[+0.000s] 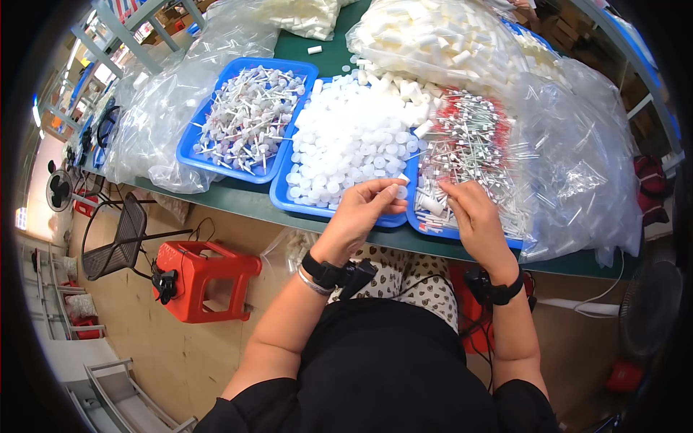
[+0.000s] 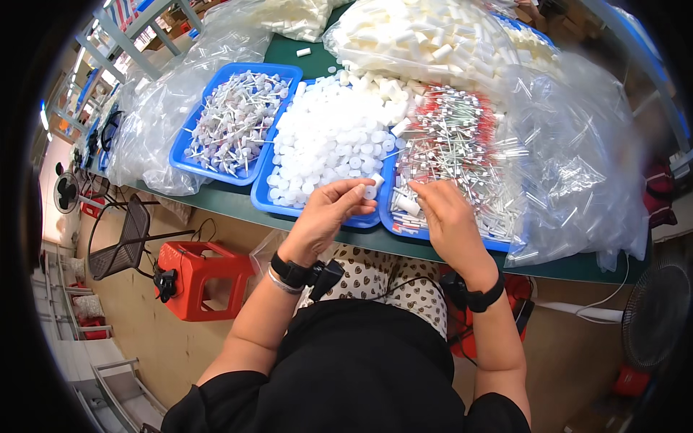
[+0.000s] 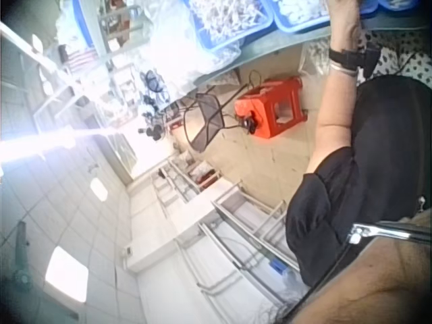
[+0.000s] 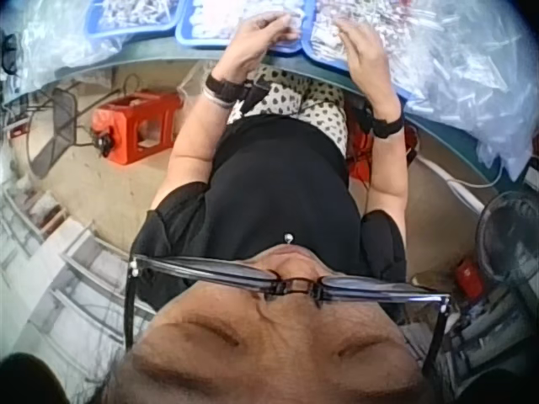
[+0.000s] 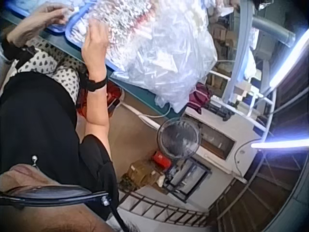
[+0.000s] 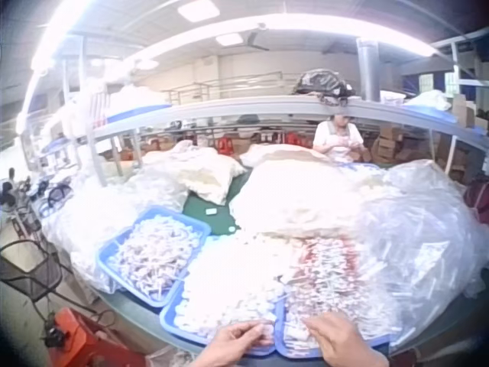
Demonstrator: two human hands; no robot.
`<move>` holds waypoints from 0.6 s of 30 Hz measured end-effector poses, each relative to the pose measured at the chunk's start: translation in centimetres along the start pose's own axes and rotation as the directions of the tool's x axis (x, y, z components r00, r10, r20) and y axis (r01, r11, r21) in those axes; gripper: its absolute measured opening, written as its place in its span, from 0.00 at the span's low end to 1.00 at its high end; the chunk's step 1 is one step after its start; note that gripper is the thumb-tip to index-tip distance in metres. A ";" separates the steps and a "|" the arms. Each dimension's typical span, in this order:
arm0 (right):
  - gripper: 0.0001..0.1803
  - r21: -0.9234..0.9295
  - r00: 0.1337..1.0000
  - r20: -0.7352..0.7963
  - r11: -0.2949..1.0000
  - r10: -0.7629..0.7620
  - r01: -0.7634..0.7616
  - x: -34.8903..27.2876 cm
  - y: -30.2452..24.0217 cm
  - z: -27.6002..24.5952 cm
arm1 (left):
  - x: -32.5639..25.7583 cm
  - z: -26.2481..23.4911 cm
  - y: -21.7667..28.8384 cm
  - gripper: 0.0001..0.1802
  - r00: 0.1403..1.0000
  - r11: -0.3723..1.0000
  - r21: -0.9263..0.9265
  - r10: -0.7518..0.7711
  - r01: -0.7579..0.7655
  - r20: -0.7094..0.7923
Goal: The person repeatedly picks up small white plastic caps and metal pins from blue trays on a table. They insert the pins into the caps by hand and place the assembled units into a separate tray. The process is continuous and repetitive throughout the clip.
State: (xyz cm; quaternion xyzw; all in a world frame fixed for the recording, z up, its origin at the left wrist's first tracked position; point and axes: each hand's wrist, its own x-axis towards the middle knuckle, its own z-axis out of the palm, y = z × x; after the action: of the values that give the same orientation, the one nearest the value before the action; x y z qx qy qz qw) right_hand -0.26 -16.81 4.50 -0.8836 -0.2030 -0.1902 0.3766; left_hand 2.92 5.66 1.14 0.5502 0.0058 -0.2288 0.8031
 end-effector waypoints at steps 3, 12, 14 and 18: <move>0.10 0.044 0.998 0.060 0.999 0.005 -0.007 -0.2 -1.3 -0.4 | -0.4 1.0 -1.5 0.19 0.998 0.960 -0.274 -0.053 0.060 0.034; 0.08 -0.090 0.996 0.053 0.993 -0.068 0.073 -0.9 -1.0 -0.5 | -0.5 1.9 -2.1 0.19 0.991 0.911 -0.399 -0.071 0.109 0.111; 0.08 -0.121 0.995 0.045 0.989 -0.085 0.090 -0.9 -1.0 -0.6 | -0.6 2.0 -2.1 0.18 0.992 0.913 -0.393 -0.076 0.110 0.101; 0.10 -0.189 0.990 0.064 0.972 -0.127 0.137 -0.8 -1.0 -0.7 | -0.7 1.9 -2.2 0.18 0.992 0.901 -0.417 -0.086 0.118 0.094</move>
State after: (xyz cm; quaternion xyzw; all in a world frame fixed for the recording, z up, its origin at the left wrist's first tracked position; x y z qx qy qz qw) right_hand -1.60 -16.86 5.17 -0.9050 -0.2517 -0.2109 0.2704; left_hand 1.02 3.55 0.14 0.3542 0.0545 -0.2837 0.8894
